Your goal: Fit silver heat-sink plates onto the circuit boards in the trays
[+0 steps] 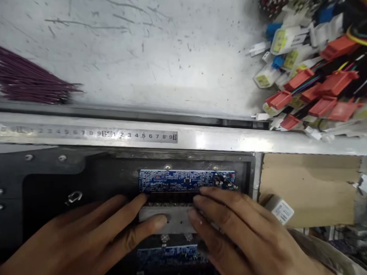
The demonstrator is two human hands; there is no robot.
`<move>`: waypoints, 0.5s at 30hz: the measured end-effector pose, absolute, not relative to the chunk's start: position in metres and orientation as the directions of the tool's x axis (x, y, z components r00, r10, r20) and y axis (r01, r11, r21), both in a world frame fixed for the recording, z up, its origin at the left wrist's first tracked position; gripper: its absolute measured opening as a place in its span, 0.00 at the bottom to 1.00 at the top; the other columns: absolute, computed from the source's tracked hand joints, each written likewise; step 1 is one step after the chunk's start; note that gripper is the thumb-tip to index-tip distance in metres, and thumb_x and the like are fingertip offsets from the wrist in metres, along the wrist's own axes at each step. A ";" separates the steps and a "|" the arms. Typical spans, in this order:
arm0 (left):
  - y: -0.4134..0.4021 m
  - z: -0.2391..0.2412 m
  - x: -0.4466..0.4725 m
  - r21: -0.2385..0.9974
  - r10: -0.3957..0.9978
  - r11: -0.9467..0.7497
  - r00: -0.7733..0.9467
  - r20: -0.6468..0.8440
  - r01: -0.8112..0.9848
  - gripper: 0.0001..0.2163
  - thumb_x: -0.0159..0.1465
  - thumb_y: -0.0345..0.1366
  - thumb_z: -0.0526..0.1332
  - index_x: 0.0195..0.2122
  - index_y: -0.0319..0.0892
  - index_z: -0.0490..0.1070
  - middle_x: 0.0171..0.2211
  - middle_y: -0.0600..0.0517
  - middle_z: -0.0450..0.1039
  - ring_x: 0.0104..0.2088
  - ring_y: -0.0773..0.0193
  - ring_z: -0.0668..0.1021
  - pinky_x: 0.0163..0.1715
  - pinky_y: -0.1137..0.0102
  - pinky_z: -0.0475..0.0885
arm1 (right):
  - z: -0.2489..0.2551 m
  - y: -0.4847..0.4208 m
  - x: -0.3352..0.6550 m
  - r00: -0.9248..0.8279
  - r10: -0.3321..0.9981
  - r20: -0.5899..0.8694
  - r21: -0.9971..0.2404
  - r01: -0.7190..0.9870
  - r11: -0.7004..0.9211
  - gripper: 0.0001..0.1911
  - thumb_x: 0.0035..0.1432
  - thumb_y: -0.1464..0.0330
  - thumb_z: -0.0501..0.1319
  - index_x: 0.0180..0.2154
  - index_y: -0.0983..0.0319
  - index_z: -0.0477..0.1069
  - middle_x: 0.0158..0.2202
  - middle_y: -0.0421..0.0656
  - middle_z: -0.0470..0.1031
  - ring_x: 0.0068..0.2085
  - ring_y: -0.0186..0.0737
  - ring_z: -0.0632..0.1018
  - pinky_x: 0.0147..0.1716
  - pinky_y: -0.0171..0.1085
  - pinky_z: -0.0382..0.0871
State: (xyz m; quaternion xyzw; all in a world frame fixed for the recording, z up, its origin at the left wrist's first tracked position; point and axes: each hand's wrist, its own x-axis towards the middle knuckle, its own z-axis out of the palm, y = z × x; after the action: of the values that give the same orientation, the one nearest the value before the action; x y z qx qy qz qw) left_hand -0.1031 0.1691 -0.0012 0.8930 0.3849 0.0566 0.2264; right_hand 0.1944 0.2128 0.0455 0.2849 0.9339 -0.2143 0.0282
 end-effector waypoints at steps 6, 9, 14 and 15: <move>0.167 -0.001 -0.101 0.445 0.739 -0.561 0.664 -0.110 0.698 0.21 0.72 0.44 0.39 0.65 0.54 0.54 0.45 0.51 0.70 0.39 0.59 0.72 0.30 0.66 0.68 | 0.035 0.205 0.191 -0.863 0.483 -0.144 -0.300 0.504 0.810 0.26 0.62 0.72 0.57 0.62 0.59 0.64 0.59 0.42 0.70 0.57 0.47 0.72 0.53 0.43 0.72; 0.165 -0.001 -0.102 0.471 0.752 -0.533 0.649 -0.118 0.703 0.22 0.71 0.46 0.42 0.66 0.55 0.52 0.41 0.51 0.70 0.36 0.61 0.71 0.27 0.66 0.66 | 0.028 0.200 0.184 -0.806 0.584 -0.094 -0.344 0.577 0.741 0.28 0.62 0.74 0.54 0.63 0.59 0.61 0.59 0.40 0.70 0.58 0.46 0.72 0.59 0.45 0.66; 0.166 -0.001 -0.101 0.487 0.753 -0.515 0.644 -0.136 0.705 0.19 0.72 0.42 0.43 0.63 0.58 0.57 0.36 0.53 0.68 0.35 0.61 0.69 0.26 0.64 0.63 | 0.019 0.187 0.177 -0.714 0.699 -0.027 -0.410 0.646 0.644 0.31 0.63 0.75 0.49 0.67 0.61 0.53 0.56 0.37 0.73 0.60 0.44 0.69 0.63 0.45 0.57; 0.166 0.000 -0.101 0.496 0.752 -0.510 0.644 -0.139 0.703 0.19 0.72 0.42 0.44 0.62 0.58 0.58 0.35 0.54 0.68 0.34 0.62 0.69 0.26 0.64 0.62 | 0.018 0.185 0.177 -0.706 0.707 -0.033 -0.410 0.655 0.635 0.30 0.63 0.74 0.49 0.67 0.59 0.53 0.57 0.36 0.72 0.59 0.43 0.70 0.62 0.44 0.58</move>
State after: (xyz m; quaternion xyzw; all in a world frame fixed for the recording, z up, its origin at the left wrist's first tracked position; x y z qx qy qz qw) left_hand -0.1006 0.1665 -0.0002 0.8677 0.4192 0.0471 0.2632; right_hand 0.1770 0.1854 0.0182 0.3777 0.9018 -0.1998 -0.0652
